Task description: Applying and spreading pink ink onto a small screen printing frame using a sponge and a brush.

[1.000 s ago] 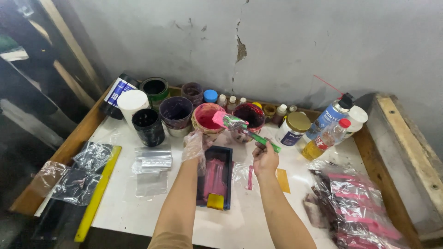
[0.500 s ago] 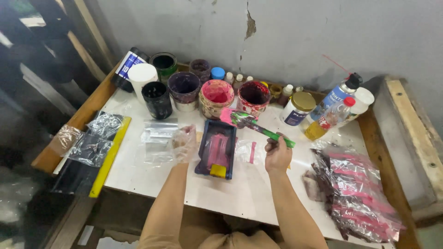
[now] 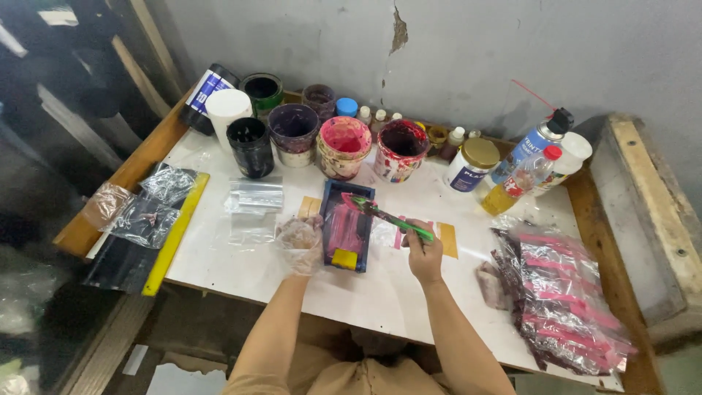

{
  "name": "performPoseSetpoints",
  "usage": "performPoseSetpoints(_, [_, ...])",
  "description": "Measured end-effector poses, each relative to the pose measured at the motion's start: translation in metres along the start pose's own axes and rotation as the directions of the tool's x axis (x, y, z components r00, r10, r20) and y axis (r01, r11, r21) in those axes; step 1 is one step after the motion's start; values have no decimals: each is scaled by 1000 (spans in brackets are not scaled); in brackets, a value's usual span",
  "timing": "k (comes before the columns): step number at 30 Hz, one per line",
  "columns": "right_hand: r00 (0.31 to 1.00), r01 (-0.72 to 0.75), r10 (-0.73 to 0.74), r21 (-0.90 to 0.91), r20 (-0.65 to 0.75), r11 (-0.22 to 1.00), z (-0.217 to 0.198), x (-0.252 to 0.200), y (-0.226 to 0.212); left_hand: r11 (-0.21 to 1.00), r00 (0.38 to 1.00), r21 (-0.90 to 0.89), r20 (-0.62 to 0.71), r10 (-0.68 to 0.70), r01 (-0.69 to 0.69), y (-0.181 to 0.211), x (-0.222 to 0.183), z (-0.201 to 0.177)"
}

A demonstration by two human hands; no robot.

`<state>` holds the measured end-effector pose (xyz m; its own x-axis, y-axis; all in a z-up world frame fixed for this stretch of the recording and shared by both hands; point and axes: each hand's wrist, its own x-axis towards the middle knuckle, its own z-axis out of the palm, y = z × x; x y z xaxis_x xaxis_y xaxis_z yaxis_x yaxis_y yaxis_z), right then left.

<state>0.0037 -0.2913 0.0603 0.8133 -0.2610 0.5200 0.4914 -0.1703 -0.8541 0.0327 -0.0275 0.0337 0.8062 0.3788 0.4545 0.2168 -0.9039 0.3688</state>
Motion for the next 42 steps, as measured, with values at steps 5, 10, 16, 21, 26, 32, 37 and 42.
performPoseSetpoints(5, [995, 75, -74, -13, 60, 997, 9, -3, -5, 998, 971, 23, 235, 45, -52, -16, 0, 8])
performPoseSetpoints(10, [995, 75, -76, 17, 66, 997, 11, -6, -4, 996, 974, 86, 225, -16, -4, -19, -6, 30])
performPoseSetpoints(16, [991, 74, -73, -4, 115, 997, 9, -5, 0, 997, 950, -18, 304, 79, -77, 7, 11, -59])
performPoseSetpoints(21, [991, 72, -71, -4, 117, 997, 7, -4, 1, 999, 905, -21, 424, 38, -32, 1, 8, -70])
performPoseSetpoints(26, [993, 63, -58, -35, 105, 997, 8, -3, -2, 990, 929, -80, 344, 133, -112, 11, 12, -100])
performPoseSetpoints(32, [991, 93, -91, -19, 95, 996, 6, 1, -9, 992, 956, -61, 264, 123, -111, -2, 6, -67])
performPoseSetpoints(37, [991, 81, -79, -12, 111, 997, 7, -2, -4, 982, 959, -115, 225, 172, -150, 5, 6, -88])
performPoseSetpoints(42, [991, 48, -42, -46, 125, 998, 7, -1, -5, 984, 934, -78, 309, 177, -161, 6, 15, -103])
